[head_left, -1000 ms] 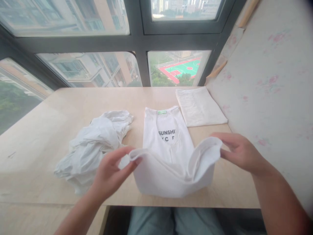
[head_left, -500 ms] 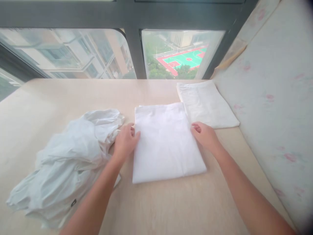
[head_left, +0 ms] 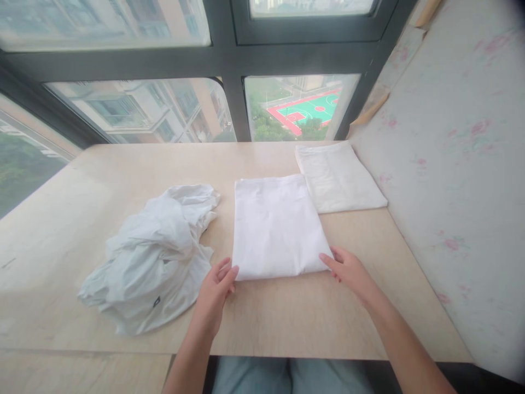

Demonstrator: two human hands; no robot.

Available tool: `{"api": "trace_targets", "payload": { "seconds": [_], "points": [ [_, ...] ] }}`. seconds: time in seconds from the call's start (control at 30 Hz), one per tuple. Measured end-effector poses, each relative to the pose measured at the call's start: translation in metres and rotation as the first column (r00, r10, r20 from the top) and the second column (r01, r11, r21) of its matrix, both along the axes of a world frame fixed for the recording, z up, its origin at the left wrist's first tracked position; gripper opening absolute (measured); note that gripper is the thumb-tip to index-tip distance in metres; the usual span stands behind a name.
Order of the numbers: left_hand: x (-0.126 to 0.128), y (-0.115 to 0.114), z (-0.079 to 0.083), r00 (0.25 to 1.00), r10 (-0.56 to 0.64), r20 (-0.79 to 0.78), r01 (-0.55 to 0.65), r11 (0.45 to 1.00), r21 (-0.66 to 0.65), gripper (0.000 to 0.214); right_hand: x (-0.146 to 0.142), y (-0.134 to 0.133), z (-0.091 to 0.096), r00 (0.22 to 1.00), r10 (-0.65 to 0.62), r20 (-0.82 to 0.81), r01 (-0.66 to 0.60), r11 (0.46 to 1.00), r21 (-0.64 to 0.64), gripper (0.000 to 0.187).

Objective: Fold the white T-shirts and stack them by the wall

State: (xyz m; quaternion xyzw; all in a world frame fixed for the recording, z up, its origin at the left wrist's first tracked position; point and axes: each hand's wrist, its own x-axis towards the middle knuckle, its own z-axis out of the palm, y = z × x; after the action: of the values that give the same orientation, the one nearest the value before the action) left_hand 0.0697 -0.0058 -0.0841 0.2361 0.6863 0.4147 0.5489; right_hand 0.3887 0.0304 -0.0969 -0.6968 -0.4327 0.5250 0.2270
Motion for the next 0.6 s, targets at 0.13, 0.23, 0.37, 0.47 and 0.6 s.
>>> {"api": "trace_targets", "payload": {
  "seconds": [0.13,0.23,0.37,0.47,0.6],
  "points": [
    [-0.001,0.018,0.009,0.982,-0.159,0.103,0.162,0.987,-0.022,0.062,-0.004,0.01,0.005,0.994,0.041,-0.099,-0.044,0.999,-0.025,0.044],
    [-0.001,0.029,0.009,0.955,-0.289,0.07,0.293,0.955,-0.047,0.052,-0.009,0.014,0.003,0.992,-0.001,-0.128,-0.001,1.0,-0.017,0.043],
    [0.001,0.041,0.012,0.954,-0.265,0.142,0.273,0.961,-0.042,0.042,-0.014,0.016,0.01,0.954,-0.126,-0.271,0.124,0.992,-0.025,0.047],
    [0.003,0.041,0.035,0.954,-0.09,0.285,0.079,0.996,0.049,0.035,-0.012,0.015,0.04,0.869,-0.2,-0.454,0.224,0.975,-0.001,0.047],
    [0.009,0.032,0.105,0.939,-0.039,0.341,-0.033,0.979,0.202,0.03,-0.003,0.009,0.116,0.744,-0.174,-0.645,0.302,0.949,0.092,0.034]
  ]
}}
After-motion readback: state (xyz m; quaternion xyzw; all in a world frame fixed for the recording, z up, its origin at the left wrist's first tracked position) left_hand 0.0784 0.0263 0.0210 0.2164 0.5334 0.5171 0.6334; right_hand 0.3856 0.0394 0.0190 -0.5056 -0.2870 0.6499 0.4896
